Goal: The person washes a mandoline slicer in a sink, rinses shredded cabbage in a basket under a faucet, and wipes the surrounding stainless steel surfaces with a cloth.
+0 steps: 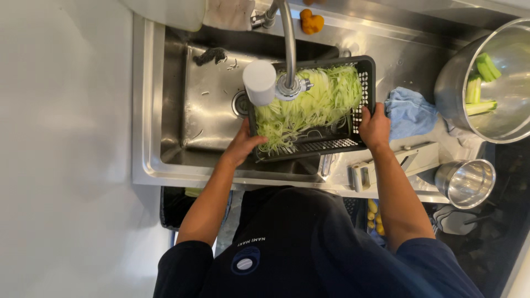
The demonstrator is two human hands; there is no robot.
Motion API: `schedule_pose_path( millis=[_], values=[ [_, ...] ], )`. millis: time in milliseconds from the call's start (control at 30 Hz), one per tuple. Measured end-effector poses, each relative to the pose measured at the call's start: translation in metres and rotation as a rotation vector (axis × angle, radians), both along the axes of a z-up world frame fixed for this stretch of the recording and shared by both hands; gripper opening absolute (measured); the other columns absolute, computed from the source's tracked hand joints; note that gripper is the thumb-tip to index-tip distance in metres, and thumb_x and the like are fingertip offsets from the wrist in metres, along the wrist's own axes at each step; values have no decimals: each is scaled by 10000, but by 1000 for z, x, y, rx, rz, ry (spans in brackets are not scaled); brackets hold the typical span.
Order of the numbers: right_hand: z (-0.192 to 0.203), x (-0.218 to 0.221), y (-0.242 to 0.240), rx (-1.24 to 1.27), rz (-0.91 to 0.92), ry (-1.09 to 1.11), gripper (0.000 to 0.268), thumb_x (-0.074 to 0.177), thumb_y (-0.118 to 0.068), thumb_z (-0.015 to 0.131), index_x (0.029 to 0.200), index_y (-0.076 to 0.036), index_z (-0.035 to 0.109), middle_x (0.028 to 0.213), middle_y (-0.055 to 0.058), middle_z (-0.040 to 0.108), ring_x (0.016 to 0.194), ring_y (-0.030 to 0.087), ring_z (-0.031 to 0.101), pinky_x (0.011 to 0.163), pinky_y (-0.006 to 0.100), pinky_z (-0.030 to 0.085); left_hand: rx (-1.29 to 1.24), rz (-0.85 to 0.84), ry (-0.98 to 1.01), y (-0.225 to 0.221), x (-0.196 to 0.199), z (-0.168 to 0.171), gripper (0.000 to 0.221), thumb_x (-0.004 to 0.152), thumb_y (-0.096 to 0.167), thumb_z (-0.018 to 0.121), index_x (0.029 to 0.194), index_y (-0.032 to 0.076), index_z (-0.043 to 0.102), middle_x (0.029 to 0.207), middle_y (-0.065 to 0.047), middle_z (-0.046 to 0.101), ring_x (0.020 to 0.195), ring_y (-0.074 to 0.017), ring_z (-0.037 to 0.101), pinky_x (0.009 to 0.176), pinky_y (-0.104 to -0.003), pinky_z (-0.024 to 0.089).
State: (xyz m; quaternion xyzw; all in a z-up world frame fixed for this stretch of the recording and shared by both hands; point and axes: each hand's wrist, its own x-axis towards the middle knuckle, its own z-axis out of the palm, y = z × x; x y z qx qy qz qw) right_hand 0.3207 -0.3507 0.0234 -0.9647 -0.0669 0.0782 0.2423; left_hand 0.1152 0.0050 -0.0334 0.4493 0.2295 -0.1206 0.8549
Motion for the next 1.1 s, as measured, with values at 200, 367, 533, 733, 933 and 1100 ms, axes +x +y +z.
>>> schedule_pose_path(
  millis=[200,367,533,733,933,1100],
  values=[
    [-21,10,-26,-54,55,-115,281,1063,-248,629,1157,4,548,919,322,682,855,569,619,729,601,482,538,46,186,77,66,22,732,987,451,656,1603,174,374,1582,-105,423,1429,-254,424,1164,-422,358],
    [-18,8,-23,-31,19,-79,267,1058,-262,618,1100,-9,545,909,309,689,887,554,631,729,597,495,1406,172,-580,117,173,44,464,1072,331,695,1423,44,593,1379,-170,644,1265,-358,603,1100,-446,447],
    [-11,8,-23,-54,-65,-38,268,1020,-292,626,1125,-50,579,891,311,688,858,549,637,737,602,496,1588,-65,-619,126,234,44,197,1043,221,656,1123,62,739,1133,-110,735,1018,-331,648,939,-461,482],
    [-11,15,-21,-51,-96,-12,278,1001,-304,633,1131,-66,570,867,302,694,835,549,641,735,606,496,1624,-77,-308,133,271,-8,233,1086,226,586,1055,58,745,1041,-179,722,963,-402,647,872,-502,489],
    [-4,9,-20,-44,-114,14,298,1000,-321,617,1151,-75,540,855,311,686,827,561,629,733,618,486,1200,165,-58,118,270,-11,295,1043,353,633,1143,90,721,1048,-138,752,954,-315,712,895,-424,540],
    [-3,16,-19,-41,-104,23,289,1001,-328,608,1124,-77,537,847,313,685,817,565,627,749,626,482,914,341,-47,50,172,9,441,954,374,690,1256,55,650,1117,-104,721,1039,-229,669,893,-367,514]
  ],
)
